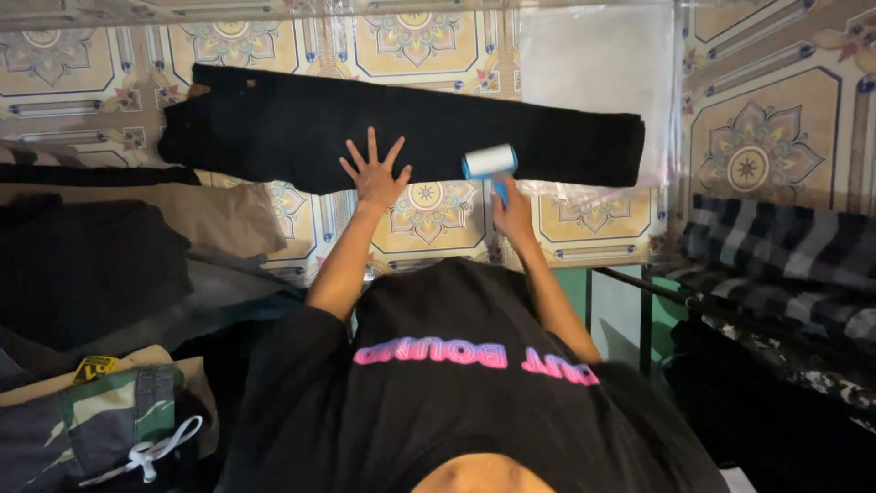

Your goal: The person lays a pair of black trousers flat on a patterned surface, then uses a blue lint roller to roll over the entire garment, removing lint and debris. The person folds the trousers after cleaning.

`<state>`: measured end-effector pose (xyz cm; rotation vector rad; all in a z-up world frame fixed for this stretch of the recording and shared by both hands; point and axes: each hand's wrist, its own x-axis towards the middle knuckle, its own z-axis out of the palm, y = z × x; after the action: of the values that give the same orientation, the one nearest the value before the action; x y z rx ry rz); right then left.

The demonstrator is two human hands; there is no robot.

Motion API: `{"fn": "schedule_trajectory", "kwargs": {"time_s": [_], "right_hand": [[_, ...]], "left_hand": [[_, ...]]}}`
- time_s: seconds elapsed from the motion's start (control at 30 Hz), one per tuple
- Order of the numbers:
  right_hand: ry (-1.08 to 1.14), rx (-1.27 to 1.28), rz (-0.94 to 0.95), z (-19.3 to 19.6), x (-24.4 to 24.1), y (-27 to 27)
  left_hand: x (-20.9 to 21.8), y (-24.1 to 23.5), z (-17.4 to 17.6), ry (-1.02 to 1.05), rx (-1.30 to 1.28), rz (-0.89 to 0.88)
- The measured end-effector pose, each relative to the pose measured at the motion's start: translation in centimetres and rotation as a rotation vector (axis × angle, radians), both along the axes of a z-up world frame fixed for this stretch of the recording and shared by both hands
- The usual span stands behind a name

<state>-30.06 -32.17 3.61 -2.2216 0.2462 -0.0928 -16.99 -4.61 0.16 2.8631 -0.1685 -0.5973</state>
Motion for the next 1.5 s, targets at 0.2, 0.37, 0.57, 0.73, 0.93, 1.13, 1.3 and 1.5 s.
{"fn": "schedule_trajectory", "kwargs": {"time_s": [0.2,0.37,0.57,0.73,0.93,1.13,1.3,1.5], "right_hand": [[-0.118,-0.111,-0.045,-5.4,-0.3,-2.7],[-0.190,0.163,-0.218,-5.8,11.0,-3.8],[-0.127,0.047,-0.284,-3.1,6.2,-3.8],[-0.027,-0.170,-0.312,-4.7,1.7,-4.8],[-0.162,-0.089,-0.381,-6.6,9.9,-9.2],[-0.242,-0.299,-0.367,-8.2,2.7,-11.2],[-0.065,-0.097,-0.597,-1.5,-4.1,-9.8],[-0.074,-0.274,-0.795,-9.5,2.2,-19.3]], "left_hand": [[-1.9,-5.3,-4.4,-0.512,-0.404,-0.355],[-2.7,-8.5,-3.9,-0.210,-0.334,-0.363],[-2.8,-6.0,-5.1,-0.169,-0.560,-0.259],[-3.0,-6.6,-6.0,-0.188,-0.482,-0.268],[-4.6,-8.6,-4.0,-0.188,-0.242,-0.291],[-4.9,-9.1,-1.9,-0.101,-0.164,-0.255],[-5.0,-10.1,-3.8,-0.228,-0.243,-0.210],[-2.7,-11.7,-10.1,-0.416,-0.341,-0.371]]}}
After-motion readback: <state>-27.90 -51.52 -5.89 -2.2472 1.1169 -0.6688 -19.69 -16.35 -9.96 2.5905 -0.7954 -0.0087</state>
